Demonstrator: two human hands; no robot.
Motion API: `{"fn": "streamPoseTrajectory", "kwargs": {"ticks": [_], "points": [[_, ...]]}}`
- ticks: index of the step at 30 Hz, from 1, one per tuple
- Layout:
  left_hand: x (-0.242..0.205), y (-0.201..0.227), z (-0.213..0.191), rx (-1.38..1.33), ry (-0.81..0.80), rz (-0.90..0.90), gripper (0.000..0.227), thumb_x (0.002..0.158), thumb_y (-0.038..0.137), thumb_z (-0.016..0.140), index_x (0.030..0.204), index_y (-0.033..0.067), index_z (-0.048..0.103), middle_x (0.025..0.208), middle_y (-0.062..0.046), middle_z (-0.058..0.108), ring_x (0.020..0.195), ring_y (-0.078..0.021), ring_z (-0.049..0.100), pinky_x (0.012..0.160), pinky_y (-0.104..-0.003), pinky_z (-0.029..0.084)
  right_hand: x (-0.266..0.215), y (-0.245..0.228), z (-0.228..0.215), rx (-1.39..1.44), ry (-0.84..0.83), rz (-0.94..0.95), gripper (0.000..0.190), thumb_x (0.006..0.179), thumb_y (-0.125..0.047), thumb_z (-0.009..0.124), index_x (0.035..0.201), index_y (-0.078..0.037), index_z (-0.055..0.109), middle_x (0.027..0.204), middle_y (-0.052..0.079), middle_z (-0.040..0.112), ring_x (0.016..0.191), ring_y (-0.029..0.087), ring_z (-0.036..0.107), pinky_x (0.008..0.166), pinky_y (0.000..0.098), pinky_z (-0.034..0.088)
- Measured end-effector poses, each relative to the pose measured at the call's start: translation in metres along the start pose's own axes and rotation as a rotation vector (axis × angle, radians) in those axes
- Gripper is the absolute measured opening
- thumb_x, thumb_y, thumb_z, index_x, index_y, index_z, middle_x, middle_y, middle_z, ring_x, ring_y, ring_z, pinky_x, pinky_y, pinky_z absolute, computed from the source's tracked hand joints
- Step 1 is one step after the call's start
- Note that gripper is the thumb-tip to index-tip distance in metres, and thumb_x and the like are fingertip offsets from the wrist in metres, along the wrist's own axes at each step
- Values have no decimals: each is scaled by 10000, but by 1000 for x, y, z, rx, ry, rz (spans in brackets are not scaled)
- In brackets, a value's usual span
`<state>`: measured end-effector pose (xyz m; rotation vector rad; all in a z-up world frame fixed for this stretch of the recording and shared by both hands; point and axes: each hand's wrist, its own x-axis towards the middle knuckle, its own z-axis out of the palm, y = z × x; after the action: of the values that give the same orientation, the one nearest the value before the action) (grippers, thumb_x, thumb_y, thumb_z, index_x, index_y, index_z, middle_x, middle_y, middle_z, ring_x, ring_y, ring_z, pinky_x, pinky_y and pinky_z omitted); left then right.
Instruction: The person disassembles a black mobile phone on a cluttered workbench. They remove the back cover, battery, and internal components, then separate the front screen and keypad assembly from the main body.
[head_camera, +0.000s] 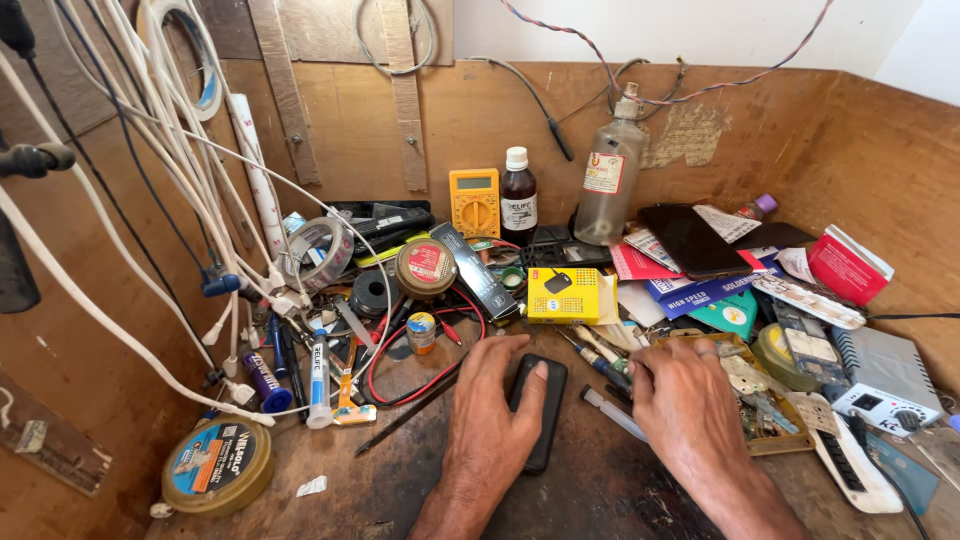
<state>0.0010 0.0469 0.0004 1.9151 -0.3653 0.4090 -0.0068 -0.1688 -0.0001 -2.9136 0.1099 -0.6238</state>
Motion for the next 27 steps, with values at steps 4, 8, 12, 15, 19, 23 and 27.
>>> {"fn": "streamPoseTrajectory", "kwargs": {"ticks": [4, 8, 12, 15, 19, 23, 27], "points": [[2, 3, -3, -43, 37, -46, 298, 917, 164, 655, 1173, 11, 659, 1162, -134, 649, 1083, -278, 664, 896, -407, 535, 17, -3, -8, 1, -39, 28, 251, 867, -216, 748, 1026, -25, 784, 940, 168, 746, 916, 279, 630, 890, 425, 521], [1, 2, -3, -56, 151, 14, 221, 909, 116, 658, 1094, -3, 677, 1066, -125, 687, 987, -256, 691, 827, -383, 548, 36, -10, -13, 42, 37, -94, 424, 809, -286, 815, 1124, -14, 733, 1075, 177, 721, 1061, 318, 601, 984, 472, 473], [2, 0, -2, -120, 172, 1, 209, 908, 108, 649, 1087, 7, 688, 1014, -110, 698, 911, -234, 710, 766, -354, 564, 67, -21, -2, 79, 149, -343, 876, 630, -338, 915, 1322, 59, 551, 1291, 277, 587, 1180, 400, 530, 973, 531, 413], [4, 0, -2, -105, 197, 31, 219, 902, 110, 661, 1096, 17, 698, 991, -102, 693, 889, -215, 711, 761, -334, 567, 80, -27, 5, 102, 25, -273, 1043, 627, -338, 931, 1483, 16, 451, 1370, 241, 554, 1217, 371, 508, 1008, 518, 413], [8, 1, 1, -151, 143, -120, 280, 875, 126, 663, 1143, 56, 706, 987, -67, 704, 844, -174, 724, 689, -318, 579, 85, -28, 0, 146, -5, -202, 841, 657, -290, 908, 1379, -23, 570, 1236, 176, 645, 1210, 322, 543, 1030, 472, 446], [12, 2, 0, -99, 78, -190, 302, 890, 127, 651, 1181, 63, 699, 1006, -65, 695, 889, -151, 711, 704, -309, 579, 91, -16, -15, 192, 170, -118, 850, 622, -355, 938, 1305, 26, 605, 1126, 187, 696, 1054, 321, 600, 948, 431, 506], [12, 6, 0, -86, 45, -280, 316, 898, 131, 634, 1202, 72, 697, 1032, -60, 685, 902, -148, 699, 696, -306, 582, 108, 33, -38, 211, 351, 38, 660, 748, -444, 868, 1212, -11, 687, 975, 176, 742, 893, 302, 730, 793, 437, 598]]}}
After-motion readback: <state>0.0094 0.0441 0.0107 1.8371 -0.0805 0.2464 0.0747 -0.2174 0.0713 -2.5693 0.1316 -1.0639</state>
